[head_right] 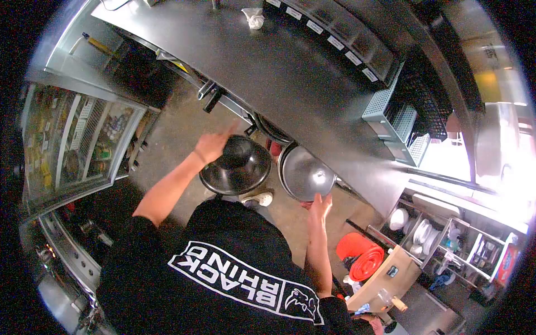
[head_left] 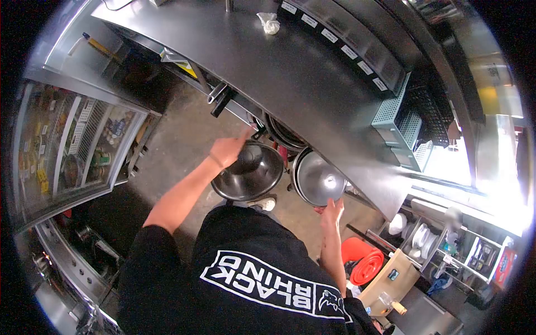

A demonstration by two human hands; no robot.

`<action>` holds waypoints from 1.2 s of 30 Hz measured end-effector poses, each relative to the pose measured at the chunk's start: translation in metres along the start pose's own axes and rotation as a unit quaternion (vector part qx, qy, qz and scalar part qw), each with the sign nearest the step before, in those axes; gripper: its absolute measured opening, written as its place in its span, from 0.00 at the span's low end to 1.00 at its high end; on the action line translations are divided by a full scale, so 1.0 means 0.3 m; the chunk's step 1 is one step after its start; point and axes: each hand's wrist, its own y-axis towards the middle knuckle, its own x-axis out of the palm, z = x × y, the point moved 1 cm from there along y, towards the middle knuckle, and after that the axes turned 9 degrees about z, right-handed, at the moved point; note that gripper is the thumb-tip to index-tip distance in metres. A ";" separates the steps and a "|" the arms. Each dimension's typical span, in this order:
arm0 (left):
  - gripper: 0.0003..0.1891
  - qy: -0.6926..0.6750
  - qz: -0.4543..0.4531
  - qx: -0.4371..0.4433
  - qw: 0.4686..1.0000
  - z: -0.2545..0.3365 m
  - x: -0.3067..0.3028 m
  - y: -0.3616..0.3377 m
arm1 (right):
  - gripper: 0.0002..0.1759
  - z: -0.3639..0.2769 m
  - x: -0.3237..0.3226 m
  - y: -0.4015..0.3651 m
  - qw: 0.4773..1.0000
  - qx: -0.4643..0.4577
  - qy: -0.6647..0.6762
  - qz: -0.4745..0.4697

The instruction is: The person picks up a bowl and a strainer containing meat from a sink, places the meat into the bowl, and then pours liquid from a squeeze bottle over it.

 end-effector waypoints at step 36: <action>0.21 -0.135 -0.006 -0.003 0.991 -0.030 0.253 -0.071 | 0.26 0.470 0.258 0.048 0.981 0.045 -0.155 -0.108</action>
